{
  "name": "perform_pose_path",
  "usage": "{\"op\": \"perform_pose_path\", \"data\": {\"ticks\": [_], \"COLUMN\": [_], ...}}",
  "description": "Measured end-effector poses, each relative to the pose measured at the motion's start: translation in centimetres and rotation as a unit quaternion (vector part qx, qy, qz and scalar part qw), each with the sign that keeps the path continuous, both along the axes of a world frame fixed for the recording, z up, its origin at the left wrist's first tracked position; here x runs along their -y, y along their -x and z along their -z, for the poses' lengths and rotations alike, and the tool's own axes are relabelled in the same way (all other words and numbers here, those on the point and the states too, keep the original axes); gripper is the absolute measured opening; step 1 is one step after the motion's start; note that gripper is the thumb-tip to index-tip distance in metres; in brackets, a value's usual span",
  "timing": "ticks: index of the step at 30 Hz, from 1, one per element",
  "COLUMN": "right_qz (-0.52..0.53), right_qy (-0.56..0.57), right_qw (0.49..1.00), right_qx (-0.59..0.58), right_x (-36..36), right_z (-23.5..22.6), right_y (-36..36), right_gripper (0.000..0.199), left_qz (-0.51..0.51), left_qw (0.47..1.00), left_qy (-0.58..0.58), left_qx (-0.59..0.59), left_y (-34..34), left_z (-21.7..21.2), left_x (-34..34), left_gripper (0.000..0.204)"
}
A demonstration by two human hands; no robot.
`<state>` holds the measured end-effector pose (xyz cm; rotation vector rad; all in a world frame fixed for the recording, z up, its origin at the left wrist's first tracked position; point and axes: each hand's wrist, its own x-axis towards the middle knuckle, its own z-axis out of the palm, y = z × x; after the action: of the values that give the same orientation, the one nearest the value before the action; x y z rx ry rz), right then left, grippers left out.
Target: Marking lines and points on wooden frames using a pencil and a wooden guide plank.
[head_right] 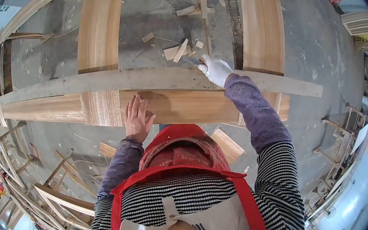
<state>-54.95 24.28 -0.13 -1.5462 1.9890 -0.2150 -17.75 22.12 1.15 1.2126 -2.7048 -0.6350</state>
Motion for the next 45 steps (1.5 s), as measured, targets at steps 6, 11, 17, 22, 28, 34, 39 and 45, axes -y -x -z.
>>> {"op": "perform_pose_path", "data": {"ticks": [6, 11, 17, 22, 28, 34, 39, 45], "right_qz": [0.046, 0.038, 0.045, 0.045, 0.033, 0.020, 0.019, 0.015], "right_qy": [-0.044, -0.042, -0.052, -0.047, 0.038, 0.113, 0.114, 0.133], "right_qw": [0.998, 0.998, 0.998, 0.998, 0.996, 0.984, 0.984, 0.981], "right_qx": [0.019, 0.012, 0.005, -0.011, -0.075, -0.136, -0.138, -0.140], "right_x": [-0.7, -0.7, -0.8, -0.9, -1.8, -2.5, -2.5, -2.3], "right_z": [0.6, 0.3, 0.3, -0.2, 0.6, 1.9, 1.4, 1.2], "right_y": [-0.9, -1.0, -1.3, -1.6, -2.5, -3.0, -3.0, -3.6], "right_gripper": [0.032, 0.031, 0.029, 0.029, 0.033, 0.027, 0.019, 0.018], "left_qz": [-0.003, 0.005, 0.002, 0.002, 0.011, 0.029, 0.017, 0.015], "left_qw": [1.000, 1.000, 1.000, 1.000, 0.999, 0.990, 0.996, 0.999], "left_qy": [-0.023, -0.011, -0.024, -0.014, -0.013, 0.127, 0.086, 0.039], "left_qx": [-0.018, -0.013, -0.014, -0.014, -0.051, -0.047, -0.004, 0.030], "left_y": [0.4, 0.9, 0.9, 0.9, 3.3, 8.2, 8.9, 8.5], "left_z": [0.3, 0.6, 0.6, 0.6, 0.9, 2.2, 1.7, 0.6], "left_x": [0.7, 1.0, 1.3, 1.3, 4.2, 9.3, 9.3, 9.3], "left_gripper": [0.063, 0.067, 0.063, 0.059, 0.053, 0.045, 0.041, 0.038]}}
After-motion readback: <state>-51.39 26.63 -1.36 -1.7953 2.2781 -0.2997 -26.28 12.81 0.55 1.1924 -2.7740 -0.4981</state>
